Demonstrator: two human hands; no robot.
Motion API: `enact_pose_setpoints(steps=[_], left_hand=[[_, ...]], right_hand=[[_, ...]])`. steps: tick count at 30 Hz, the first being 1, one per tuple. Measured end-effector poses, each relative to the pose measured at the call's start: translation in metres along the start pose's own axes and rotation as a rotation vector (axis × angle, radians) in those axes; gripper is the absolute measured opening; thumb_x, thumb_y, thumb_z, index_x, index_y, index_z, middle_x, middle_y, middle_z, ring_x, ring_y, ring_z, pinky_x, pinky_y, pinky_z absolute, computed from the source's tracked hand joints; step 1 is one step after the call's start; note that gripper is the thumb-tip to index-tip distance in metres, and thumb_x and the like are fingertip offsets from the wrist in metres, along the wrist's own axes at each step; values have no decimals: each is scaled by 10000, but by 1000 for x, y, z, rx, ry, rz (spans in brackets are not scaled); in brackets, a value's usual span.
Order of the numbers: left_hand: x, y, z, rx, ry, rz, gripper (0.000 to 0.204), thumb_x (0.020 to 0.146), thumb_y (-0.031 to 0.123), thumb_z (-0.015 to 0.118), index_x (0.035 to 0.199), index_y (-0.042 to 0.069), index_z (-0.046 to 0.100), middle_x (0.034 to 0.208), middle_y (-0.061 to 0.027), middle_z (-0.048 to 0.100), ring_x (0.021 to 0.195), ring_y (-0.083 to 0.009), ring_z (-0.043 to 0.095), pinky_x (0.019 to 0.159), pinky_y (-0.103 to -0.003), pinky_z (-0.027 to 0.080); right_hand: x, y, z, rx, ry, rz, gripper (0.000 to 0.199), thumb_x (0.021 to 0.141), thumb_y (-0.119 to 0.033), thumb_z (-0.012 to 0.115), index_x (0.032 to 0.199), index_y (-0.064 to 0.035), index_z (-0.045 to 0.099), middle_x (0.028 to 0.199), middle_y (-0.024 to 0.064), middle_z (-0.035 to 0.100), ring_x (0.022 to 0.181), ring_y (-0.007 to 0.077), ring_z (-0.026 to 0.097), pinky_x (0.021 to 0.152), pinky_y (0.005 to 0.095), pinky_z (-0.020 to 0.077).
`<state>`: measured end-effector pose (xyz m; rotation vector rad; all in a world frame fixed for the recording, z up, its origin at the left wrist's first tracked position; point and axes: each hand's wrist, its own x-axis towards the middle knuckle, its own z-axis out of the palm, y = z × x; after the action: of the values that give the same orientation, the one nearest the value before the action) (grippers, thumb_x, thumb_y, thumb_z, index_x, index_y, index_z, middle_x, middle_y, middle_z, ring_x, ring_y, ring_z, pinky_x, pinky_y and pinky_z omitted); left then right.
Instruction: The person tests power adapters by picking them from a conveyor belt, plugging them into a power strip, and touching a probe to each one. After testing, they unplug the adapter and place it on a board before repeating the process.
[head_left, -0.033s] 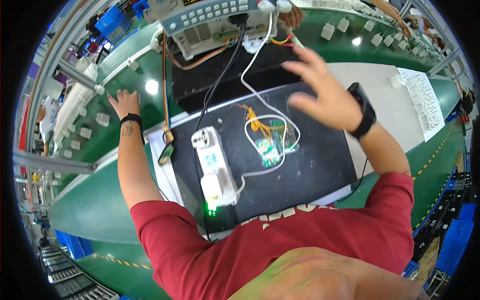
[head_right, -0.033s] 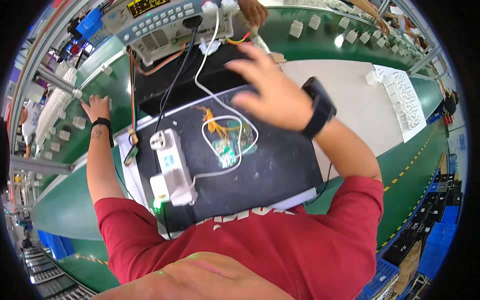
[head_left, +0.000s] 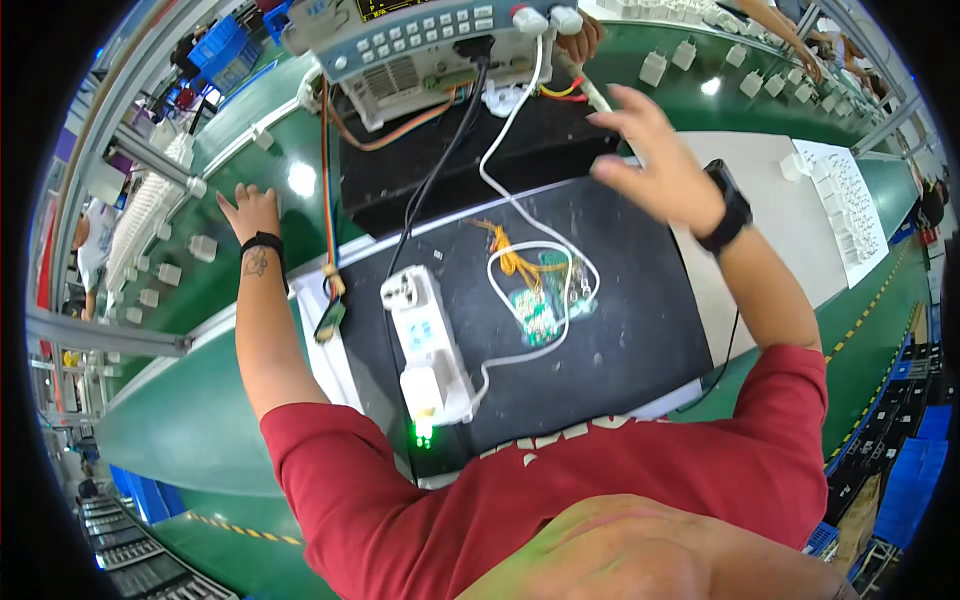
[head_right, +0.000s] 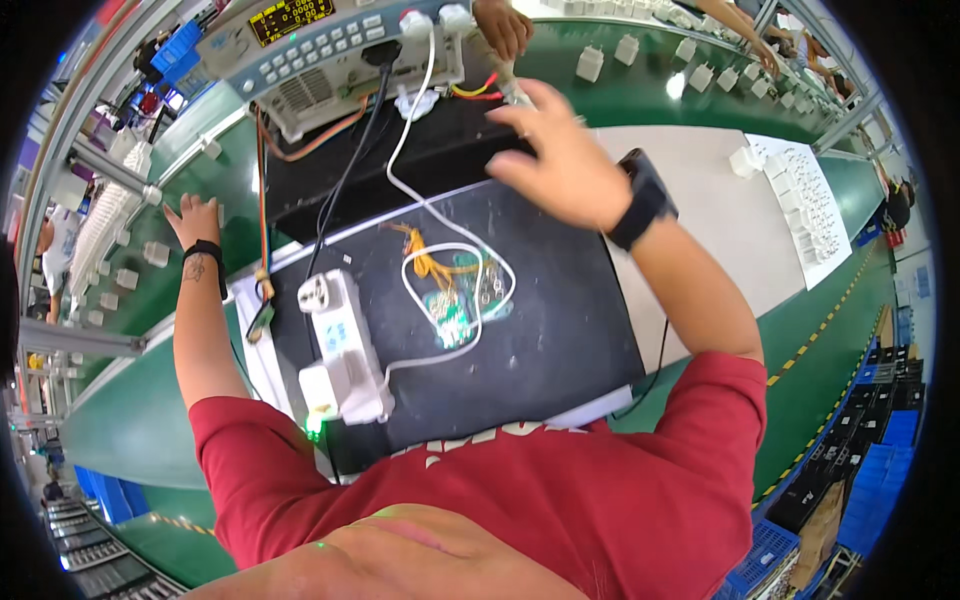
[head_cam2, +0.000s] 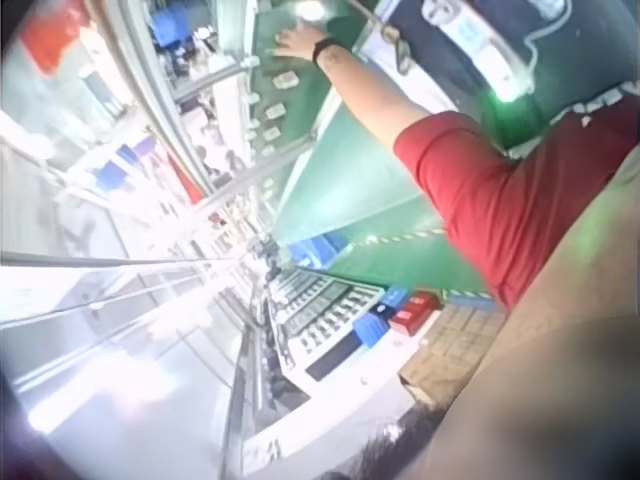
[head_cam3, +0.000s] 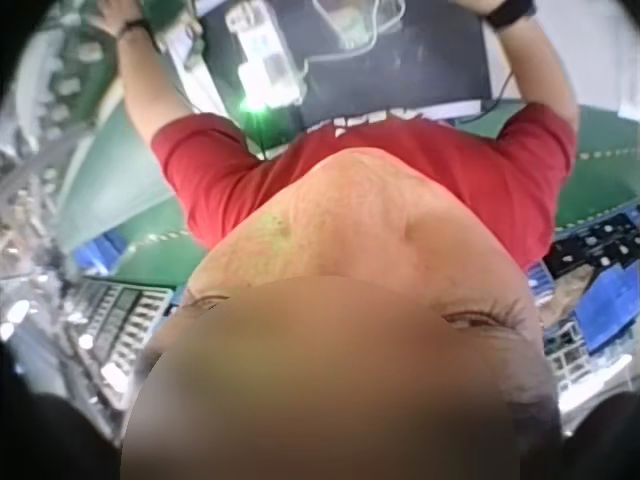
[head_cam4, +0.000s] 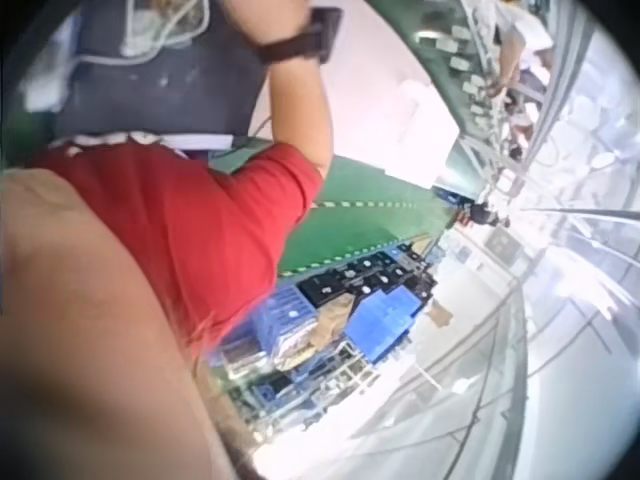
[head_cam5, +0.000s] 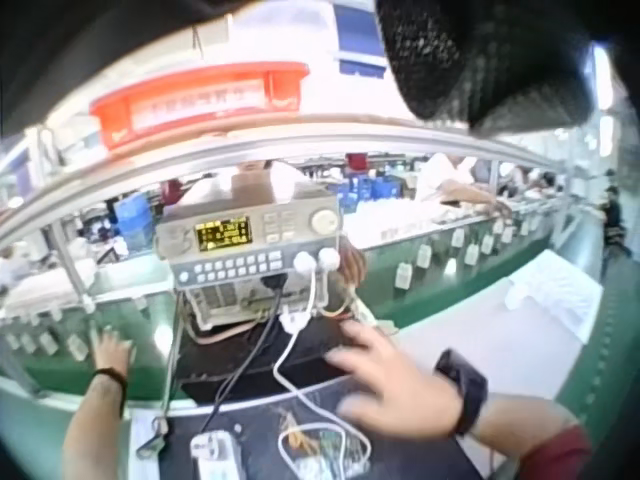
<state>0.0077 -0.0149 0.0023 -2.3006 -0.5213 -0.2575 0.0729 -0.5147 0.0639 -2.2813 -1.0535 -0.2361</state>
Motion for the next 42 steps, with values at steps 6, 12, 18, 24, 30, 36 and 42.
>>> enact_pose_setpoints(steps=[6, 12, 18, 24, 30, 36, 42], left_hand=[[20, 14, 19, -42, -173, 84, 190, 811, 177, 513, 972, 223, 603, 1138, -13, 525, 1254, -196, 314, 1050, -570, 60], [-17, -4, -39, -35, 1, -84, 474, 753, 142, 597, 1199, 261, 490, 1329, -28, 372, 1300, -228, 238, 1011, -589, 144], [-88, -22, -117, -1027, 354, -97, 366, 749, 118, 638, 1106, 94, 559, 1090, -89, 563, 1104, -277, 483, 938, -389, 353], [-150, 3, -182, -1997, 71, -245, 255, 801, -8, 574, 1052, -49, 555, 970, -81, 592, 899, -133, 559, 808, -238, 421], [-168, 0, -202, -1925, 164, 21, 302, 892, 130, 457, 1102, -73, 535, 1026, -114, 599, 900, -165, 570, 843, -295, 416], [-178, 19, -199, -2641, -41, 104, 489, 928, 243, 433, 1304, -37, 295, 1063, -82, 534, 888, -108, 506, 735, -204, 393], [-155, 28, -182, -2270, -33, 73, 514, 867, 89, 541, 1305, -42, 307, 1071, -107, 548, 941, -139, 545, 817, -251, 434]], right_hand=[[80, 219, 10, -314, 364, 696, 603, 683, -343, 648, 1135, 24, 493, 1127, 219, 535, 1081, 338, 491, 905, 345, 392], [110, 309, 37, -290, 423, 597, 620, 656, -356, 672, 1105, 36, 503, 1041, 227, 579, 993, 325, 556, 863, 361, 436], [88, 251, 14, 165, 540, 732, 438, 726, -247, 666, 1026, 48, 545, 965, 133, 615, 841, 212, 612, 736, 298, 475], [34, 48, -13, 701, 589, 51, 413, 735, -11, 661, 1104, 24, 480, 1025, 127, 573, 912, 160, 560, 777, 262, 455], [27, -100, 29, 432, 380, -660, 394, 636, 63, 695, 977, -15, 516, 985, 169, 602, 878, 264, 599, 780, 337, 473], [39, -158, 94, 319, 494, -971, 347, 657, -34, 668, 987, -35, 562, 1035, 113, 597, 861, 256, 598, 705, 324, 471], [29, -150, 86, 209, 177, -379, 604, 689, 11, 583, 1263, -77, 415, 1317, 115, 392, 1114, 274, 472, 865, 304, 434]])
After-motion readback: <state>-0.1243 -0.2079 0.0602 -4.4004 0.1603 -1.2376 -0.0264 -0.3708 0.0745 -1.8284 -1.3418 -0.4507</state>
